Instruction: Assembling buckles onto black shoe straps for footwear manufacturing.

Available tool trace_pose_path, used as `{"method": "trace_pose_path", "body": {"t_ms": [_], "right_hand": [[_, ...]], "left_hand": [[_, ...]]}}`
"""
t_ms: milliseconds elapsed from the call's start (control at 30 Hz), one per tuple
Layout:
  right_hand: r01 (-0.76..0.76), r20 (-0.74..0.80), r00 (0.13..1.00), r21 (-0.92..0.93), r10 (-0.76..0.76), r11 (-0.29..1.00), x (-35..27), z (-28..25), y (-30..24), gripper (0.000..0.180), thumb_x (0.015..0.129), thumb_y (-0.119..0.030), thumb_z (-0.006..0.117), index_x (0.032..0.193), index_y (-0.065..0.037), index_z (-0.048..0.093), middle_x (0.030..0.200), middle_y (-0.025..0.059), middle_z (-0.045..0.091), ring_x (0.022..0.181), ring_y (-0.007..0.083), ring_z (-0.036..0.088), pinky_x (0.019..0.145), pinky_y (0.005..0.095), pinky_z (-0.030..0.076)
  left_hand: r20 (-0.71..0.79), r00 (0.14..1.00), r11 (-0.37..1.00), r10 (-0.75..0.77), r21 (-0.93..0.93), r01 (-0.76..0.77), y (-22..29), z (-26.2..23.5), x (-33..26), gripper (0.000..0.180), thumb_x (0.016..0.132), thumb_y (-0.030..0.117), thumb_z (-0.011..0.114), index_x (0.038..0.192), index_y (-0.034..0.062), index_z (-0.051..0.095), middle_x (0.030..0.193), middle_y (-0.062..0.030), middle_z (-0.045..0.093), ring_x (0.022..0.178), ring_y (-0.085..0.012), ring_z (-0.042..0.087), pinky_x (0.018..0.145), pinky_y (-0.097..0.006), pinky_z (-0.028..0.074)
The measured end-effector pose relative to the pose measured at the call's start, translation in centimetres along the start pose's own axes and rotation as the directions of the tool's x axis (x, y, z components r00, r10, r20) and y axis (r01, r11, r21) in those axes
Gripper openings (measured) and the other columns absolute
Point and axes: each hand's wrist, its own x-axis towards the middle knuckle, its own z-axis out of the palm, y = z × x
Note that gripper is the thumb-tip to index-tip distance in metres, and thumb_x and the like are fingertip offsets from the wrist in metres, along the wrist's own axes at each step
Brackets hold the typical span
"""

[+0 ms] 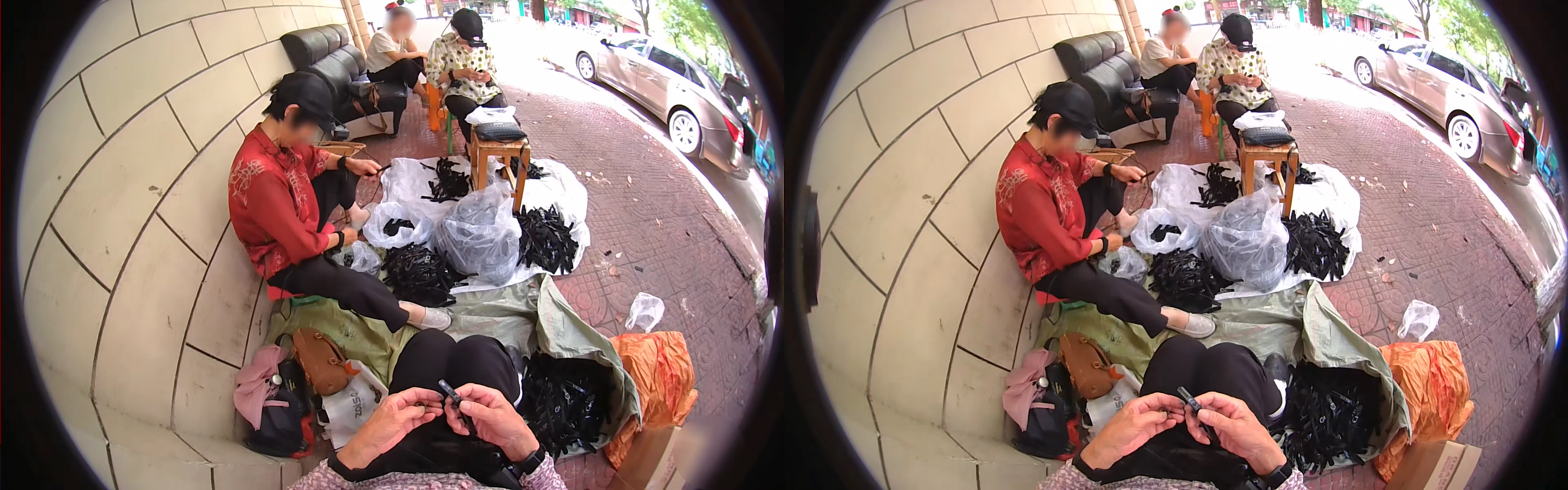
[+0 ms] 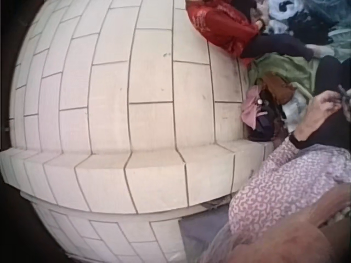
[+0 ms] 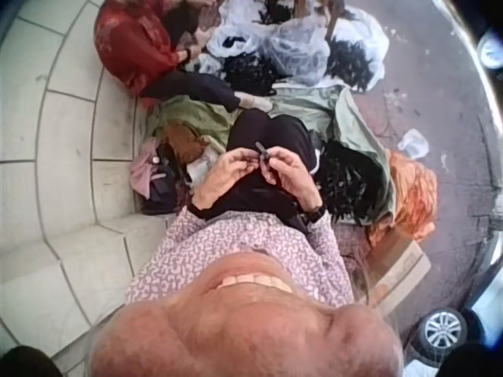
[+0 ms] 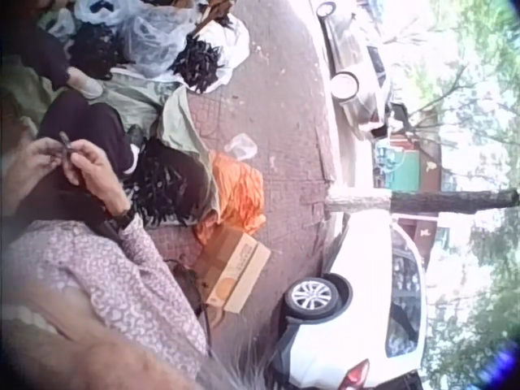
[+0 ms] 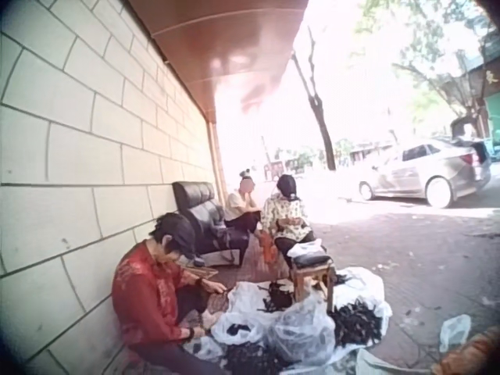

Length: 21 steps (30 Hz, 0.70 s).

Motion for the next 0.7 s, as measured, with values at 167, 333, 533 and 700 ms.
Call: {"method": "trace_pose_path", "body": {"t_ms": [167,333,533,700], "right_hand": [[-0.085,-0.315,0.948,-0.137,0.038,0.987,-0.1,2.4,-1.0,0.013,0.096,-0.011,0.054,0.106,-0.003,0.058,0.081,0.0034,0.059,0.057,0.0078,0.051,0.045,0.0194,0.035],[-0.051,-0.39,0.919,-0.259,-0.056,0.964,-0.5,3.6,-0.8,0.015,0.097,-0.012,0.054,0.108,-0.003,0.059,0.079,0.0017,0.06,0.056,0.0046,0.049,0.045,0.0167,0.032],[0.031,-0.318,0.935,-0.375,-0.16,0.927,-0.5,2.8,0.7,0.026,0.096,-0.012,0.058,0.118,0.001,0.058,0.083,0.0047,0.063,0.061,0.0056,0.053,0.049,0.0174,0.036],[0.005,-0.314,0.937,-0.435,-0.156,0.901,-0.6,2.8,1.3,0.025,0.096,-0.011,0.058,0.117,0.002,0.059,0.082,0.0045,0.063,0.06,0.006,0.053,0.049,0.0176,0.037]], "left_hand": [[-0.004,0.999,0.998,0.038,-0.044,-0.038,0.8,1.7,-1.0,0.024,0.095,0.004,0.051,0.119,-0.0007,0.055,0.117,-0.009,0.06,0.108,-0.0172,0.06,0.095,-0.029,0.049],[0.028,0.993,0.992,0.116,-0.044,-0.114,2.0,2.6,-0.3,0.03,0.096,0.005,0.048,0.123,-0.0069,0.051,0.117,-0.0145,0.062,0.107,-0.0193,0.062,0.093,-0.027,0.051],[0.069,0.988,0.987,0.135,-0.101,-0.127,0.8,0.9,0.3,0.034,0.095,0.005,0.046,0.125,-0.0108,0.05,0.121,-0.0195,0.06,0.113,-0.0226,0.06,0.099,-0.028,0.048],[-0.014,0.982,0.982,0.187,-0.011,-0.187,0.6,0.0,-0.3,0.037,0.092,-0.001,0.041,0.127,-0.0109,0.048,0.122,-0.023,0.058,0.116,-0.0252,0.059,0.101,-0.03,0.047]]}}
